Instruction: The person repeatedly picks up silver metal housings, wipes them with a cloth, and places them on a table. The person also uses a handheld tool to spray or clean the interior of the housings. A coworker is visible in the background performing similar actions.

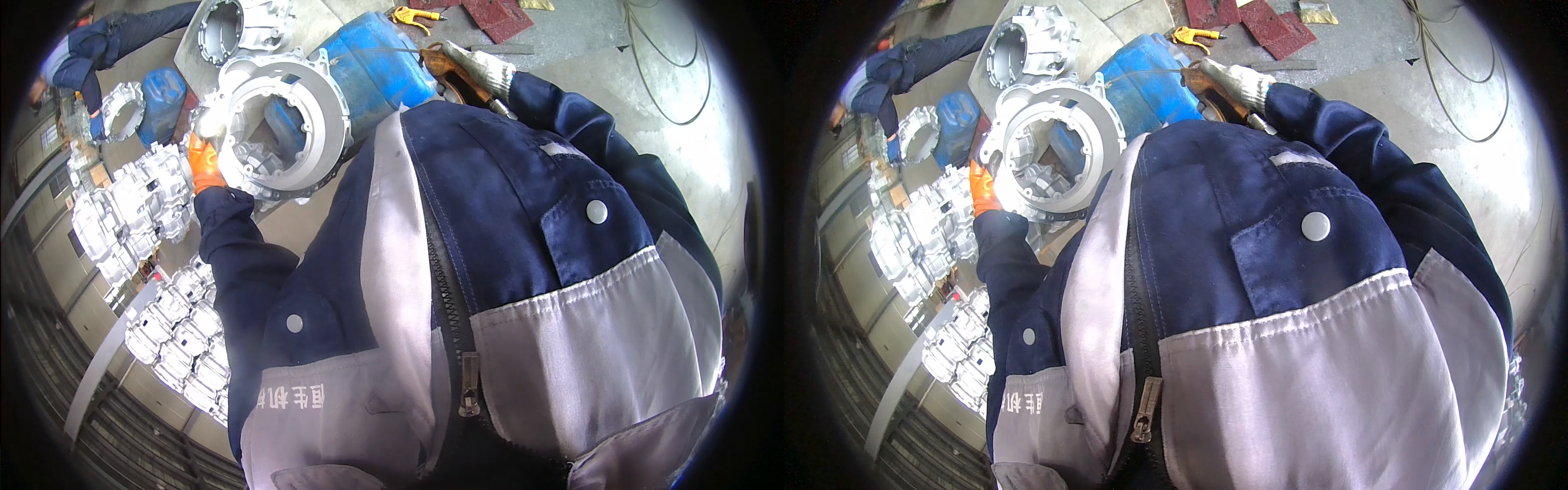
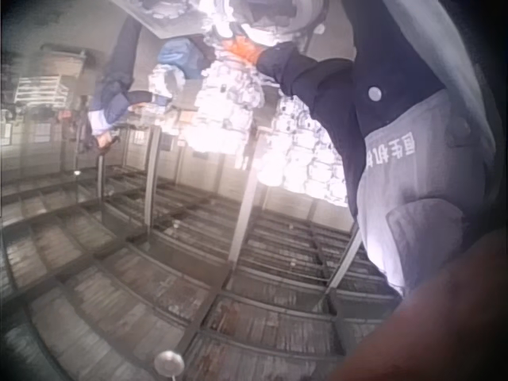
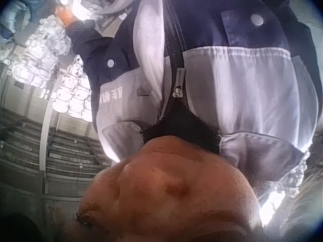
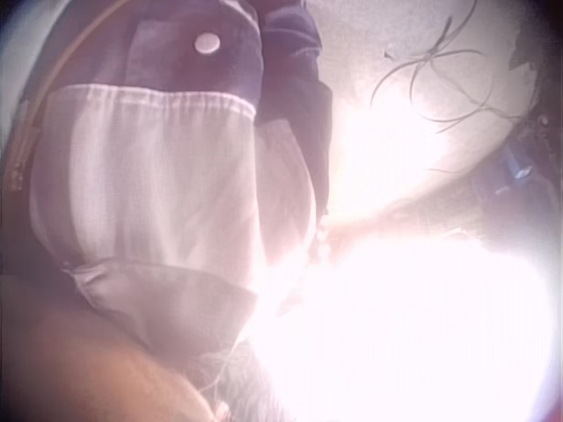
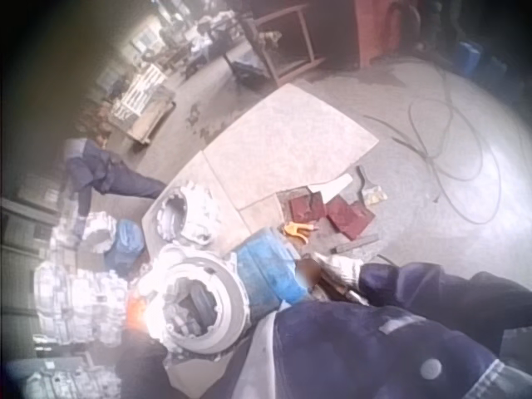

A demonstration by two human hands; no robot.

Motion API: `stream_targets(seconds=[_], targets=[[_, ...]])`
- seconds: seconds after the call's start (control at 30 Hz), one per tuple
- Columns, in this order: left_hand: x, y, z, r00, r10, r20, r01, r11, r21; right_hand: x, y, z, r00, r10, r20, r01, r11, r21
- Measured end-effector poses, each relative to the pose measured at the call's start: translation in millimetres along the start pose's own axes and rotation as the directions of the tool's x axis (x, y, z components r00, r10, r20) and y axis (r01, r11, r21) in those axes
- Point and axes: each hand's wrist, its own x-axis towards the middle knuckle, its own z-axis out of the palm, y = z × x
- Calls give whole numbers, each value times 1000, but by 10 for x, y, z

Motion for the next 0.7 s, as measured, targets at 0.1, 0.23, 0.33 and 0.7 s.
stream_targets(seconds=[0.1, 0.23, 0.33, 0.7], targets=[[-8, 63, 40, 1000, -10, 10, 10, 1000, -21, 65, 26, 14, 999, -17, 40, 14, 996, 83], [-40, 181, 103, 995, -98, 5, 98, 987, -130, 158, 52, -5, 994, -24, 107, 0, 976, 218], [-51, 235, 146, 993, -119, -18, 113, 976, -186, 202, 49, 5, 989, -26, 146, -15, 961, 275], [-33, 202, 119, 993, -116, -2, 115, 984, -140, 220, 18, 18, 977, -4, 215, -69, 940, 334]])
